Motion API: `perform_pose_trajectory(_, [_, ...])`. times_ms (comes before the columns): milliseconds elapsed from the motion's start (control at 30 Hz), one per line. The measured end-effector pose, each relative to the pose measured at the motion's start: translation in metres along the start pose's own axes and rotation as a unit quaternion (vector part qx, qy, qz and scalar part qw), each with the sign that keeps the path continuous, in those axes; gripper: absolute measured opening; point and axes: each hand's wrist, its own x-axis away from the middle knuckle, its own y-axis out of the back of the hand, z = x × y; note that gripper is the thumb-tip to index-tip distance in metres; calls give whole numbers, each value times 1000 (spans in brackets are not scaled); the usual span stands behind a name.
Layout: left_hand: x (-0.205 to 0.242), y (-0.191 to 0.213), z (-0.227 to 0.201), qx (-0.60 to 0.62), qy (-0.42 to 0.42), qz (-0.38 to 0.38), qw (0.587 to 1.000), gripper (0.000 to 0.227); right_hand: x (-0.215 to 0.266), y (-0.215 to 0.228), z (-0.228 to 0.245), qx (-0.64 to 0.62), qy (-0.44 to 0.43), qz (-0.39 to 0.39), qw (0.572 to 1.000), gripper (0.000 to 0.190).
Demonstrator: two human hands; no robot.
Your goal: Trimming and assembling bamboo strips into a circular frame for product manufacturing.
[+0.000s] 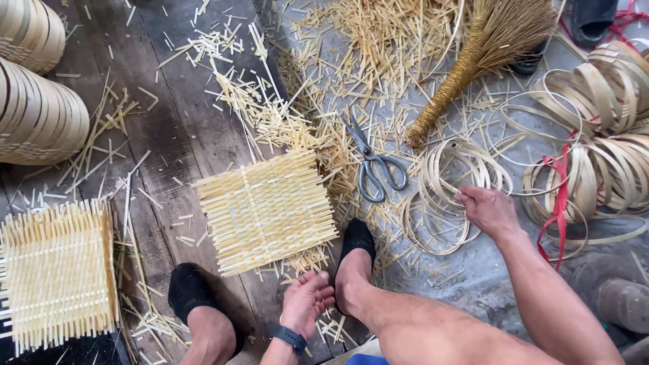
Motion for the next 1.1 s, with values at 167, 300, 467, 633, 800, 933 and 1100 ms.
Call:
perform_pose_trajectory(167, [9,-9,12,-144,24,37,989,24,-3,61,37,120,15,-33,992,26])
perform_pose_trajectory(300, [0,-8,14,-180,-77,89,977,23,-4,93,31,156,-49,50,985,34])
perform_pose_trajectory(467, [12,-15,-10,-141,-131,87,977,23,-15,125,1,131,-99,39,986,36])
perform_pose_trajectory(633, [66,-49,-55,-253,-383,15,888,23,13,182,73,-13,-22,-15,1000,33])
perform_pose_trajectory(800, [153,-111,-123,-219,-678,140,688,40,38,211,209,-170,391,2,905,33])
perform_pose_trajectory(933, [181,-121,-164,-109,-360,263,888,65,43,224,278,-179,476,13,861,25])
perform_pose_trajectory(1100, [204,-113,-193,-194,-98,272,938,87,47,222,339,-129,611,-37,780,17])
